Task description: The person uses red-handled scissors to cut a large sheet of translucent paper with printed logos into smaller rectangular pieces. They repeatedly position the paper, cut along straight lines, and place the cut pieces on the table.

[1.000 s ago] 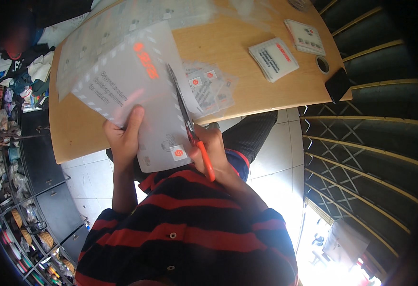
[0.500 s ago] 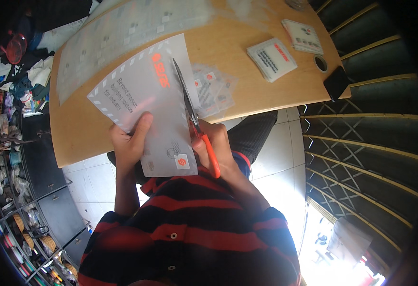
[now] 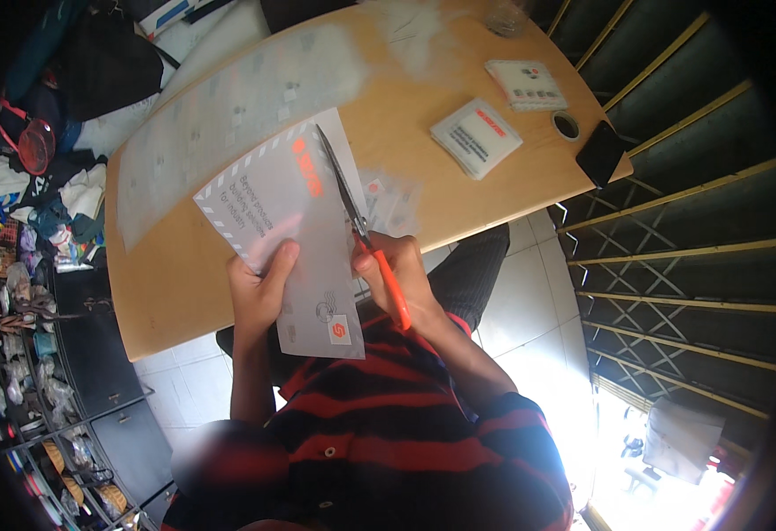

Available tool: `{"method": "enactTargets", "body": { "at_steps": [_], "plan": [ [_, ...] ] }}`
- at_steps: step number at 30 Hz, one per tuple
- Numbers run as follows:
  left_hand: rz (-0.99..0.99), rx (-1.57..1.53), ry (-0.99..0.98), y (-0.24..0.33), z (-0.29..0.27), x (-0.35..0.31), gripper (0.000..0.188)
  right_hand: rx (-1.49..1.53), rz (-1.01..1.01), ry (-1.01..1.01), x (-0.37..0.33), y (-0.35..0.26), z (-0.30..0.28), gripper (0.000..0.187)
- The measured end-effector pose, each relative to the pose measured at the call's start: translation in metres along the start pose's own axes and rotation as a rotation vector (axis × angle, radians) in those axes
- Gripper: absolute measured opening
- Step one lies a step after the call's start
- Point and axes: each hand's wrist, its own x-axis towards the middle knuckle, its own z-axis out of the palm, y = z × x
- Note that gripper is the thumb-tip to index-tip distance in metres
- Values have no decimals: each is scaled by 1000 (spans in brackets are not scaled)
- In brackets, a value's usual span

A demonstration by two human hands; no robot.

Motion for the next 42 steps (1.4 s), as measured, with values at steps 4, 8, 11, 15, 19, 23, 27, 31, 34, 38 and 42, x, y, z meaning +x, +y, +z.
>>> {"method": "enactTargets", "body": {
  "at_steps": [4,8,11,15,19,23,27,31,34,38,42],
  "plan": [
    [21,35,-67,-1,6,10,18,4,-11,41,10,9,-9,69],
    [0,-49,-119,-5,12,35,24,-7,73,44,34,12,-17,68],
    [24,-66,-177,-9,21,70,27,60,67,94,63,-3,-27,68],
    [10,-50,-255,-10,34,139,29,37,55,145,124,3,-52,71],
    [-96,-88,-291,-13,54,217,27,35,125,211,192,9,-78,75],
    [-126,-88,-324,-31,56,271,28,-23,177,276,228,31,-91,74],
    [-101,-33,-449,-46,32,278,33,10,196,268,216,42,-91,72],
    [-179,88,-474,-39,-6,251,24,48,173,140,163,42,-82,74],
    [-174,133,-424,-18,-36,229,24,186,179,-47,112,41,-70,76],
    [-87,156,-353,-3,-69,201,26,109,103,-255,57,32,-61,76],
    [-110,259,-420,31,-75,169,27,-150,71,-371,25,9,-54,80]
  ]
}}
